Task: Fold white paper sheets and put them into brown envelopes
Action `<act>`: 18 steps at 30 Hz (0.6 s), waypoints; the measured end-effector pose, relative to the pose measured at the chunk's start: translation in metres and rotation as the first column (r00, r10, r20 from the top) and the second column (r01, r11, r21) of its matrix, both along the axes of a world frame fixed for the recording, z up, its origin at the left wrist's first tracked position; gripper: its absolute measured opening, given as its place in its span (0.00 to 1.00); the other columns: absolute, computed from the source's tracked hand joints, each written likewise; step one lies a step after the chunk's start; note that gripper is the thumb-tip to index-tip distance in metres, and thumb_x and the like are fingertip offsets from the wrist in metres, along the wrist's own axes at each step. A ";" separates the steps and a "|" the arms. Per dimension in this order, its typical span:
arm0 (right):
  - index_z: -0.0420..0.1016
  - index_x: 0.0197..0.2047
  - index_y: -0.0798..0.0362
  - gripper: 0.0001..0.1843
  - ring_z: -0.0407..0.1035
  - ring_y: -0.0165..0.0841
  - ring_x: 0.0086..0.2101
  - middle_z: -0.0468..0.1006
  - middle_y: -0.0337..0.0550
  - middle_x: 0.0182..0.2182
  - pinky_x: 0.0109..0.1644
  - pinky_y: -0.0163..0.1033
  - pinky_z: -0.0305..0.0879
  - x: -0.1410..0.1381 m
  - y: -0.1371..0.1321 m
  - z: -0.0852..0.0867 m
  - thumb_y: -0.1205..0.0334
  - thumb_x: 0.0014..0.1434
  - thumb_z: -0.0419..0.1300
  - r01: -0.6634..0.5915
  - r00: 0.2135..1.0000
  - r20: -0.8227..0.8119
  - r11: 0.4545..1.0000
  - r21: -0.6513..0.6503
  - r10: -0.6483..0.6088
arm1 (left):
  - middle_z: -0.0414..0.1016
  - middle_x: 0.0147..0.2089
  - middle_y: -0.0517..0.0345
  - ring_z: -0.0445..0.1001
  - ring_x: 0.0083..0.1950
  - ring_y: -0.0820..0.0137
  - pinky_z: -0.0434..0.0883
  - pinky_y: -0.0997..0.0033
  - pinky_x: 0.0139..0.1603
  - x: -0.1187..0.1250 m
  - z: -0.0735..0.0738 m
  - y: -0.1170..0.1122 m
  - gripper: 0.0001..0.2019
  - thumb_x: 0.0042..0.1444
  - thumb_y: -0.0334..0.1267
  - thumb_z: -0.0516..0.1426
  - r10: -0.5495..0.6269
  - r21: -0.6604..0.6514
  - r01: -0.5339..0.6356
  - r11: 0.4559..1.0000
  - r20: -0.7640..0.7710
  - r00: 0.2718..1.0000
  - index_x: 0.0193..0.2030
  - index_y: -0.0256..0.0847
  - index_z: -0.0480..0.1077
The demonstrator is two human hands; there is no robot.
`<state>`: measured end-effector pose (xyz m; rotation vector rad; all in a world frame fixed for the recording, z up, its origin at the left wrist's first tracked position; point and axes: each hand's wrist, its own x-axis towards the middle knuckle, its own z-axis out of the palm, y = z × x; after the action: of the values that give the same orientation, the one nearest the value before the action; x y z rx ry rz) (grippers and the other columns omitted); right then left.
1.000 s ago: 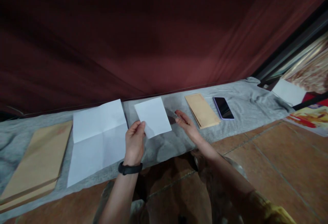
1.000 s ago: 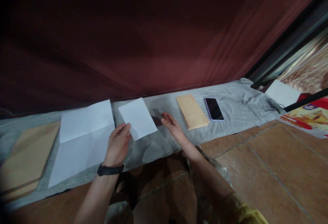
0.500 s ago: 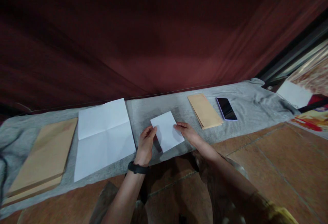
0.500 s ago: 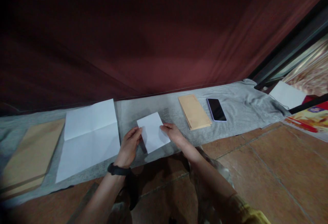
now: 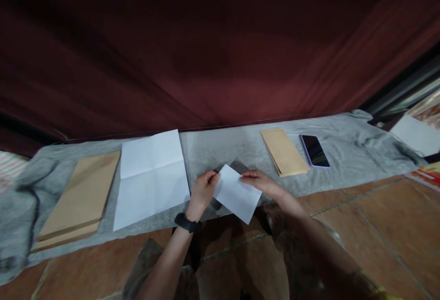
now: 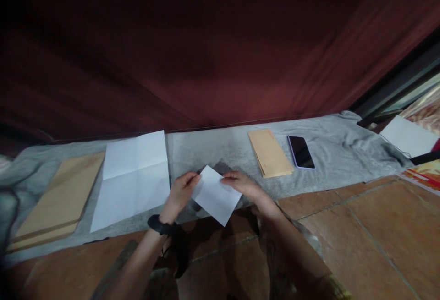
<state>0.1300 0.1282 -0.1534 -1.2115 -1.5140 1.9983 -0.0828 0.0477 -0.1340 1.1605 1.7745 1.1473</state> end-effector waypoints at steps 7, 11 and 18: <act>0.80 0.41 0.56 0.21 0.75 0.36 0.32 0.82 0.47 0.35 0.35 0.38 0.70 0.001 -0.003 0.008 0.47 0.51 0.69 0.149 0.965 -0.196 0.981 -0.122 -0.171 | 0.64 0.24 0.63 0.61 0.29 0.70 0.58 0.71 0.31 -0.011 0.006 -0.003 0.14 0.56 0.47 0.55 0.148 0.104 -0.148 0.984 0.006 0.989 0.25 0.43 0.68; 0.78 0.47 0.56 0.25 0.77 0.39 0.34 0.83 0.50 0.39 0.40 0.43 0.74 -0.003 -0.009 0.010 0.47 0.52 0.69 0.049 0.955 -0.272 0.967 -0.250 -0.119 | 0.64 0.25 0.62 0.61 0.29 0.70 0.59 0.71 0.31 -0.014 0.004 -0.004 0.13 0.58 0.46 0.54 0.241 0.152 -0.238 0.959 0.001 0.971 0.27 0.42 0.67; 0.80 0.43 0.51 0.19 0.79 0.39 0.35 0.84 0.47 0.39 0.36 0.39 0.75 -0.013 -0.017 0.001 0.56 0.47 0.72 0.131 0.973 -0.164 0.970 -0.204 -0.166 | 0.73 0.29 0.59 0.69 0.32 0.69 0.65 0.72 0.34 -0.032 0.019 -0.014 0.15 0.60 0.49 0.54 0.262 0.187 -0.252 0.949 -0.031 0.965 0.32 0.41 0.72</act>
<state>0.1169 0.1115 -0.1526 -1.1437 -1.1319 2.1263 -0.1151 0.0340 -0.1149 1.0957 1.9387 1.4694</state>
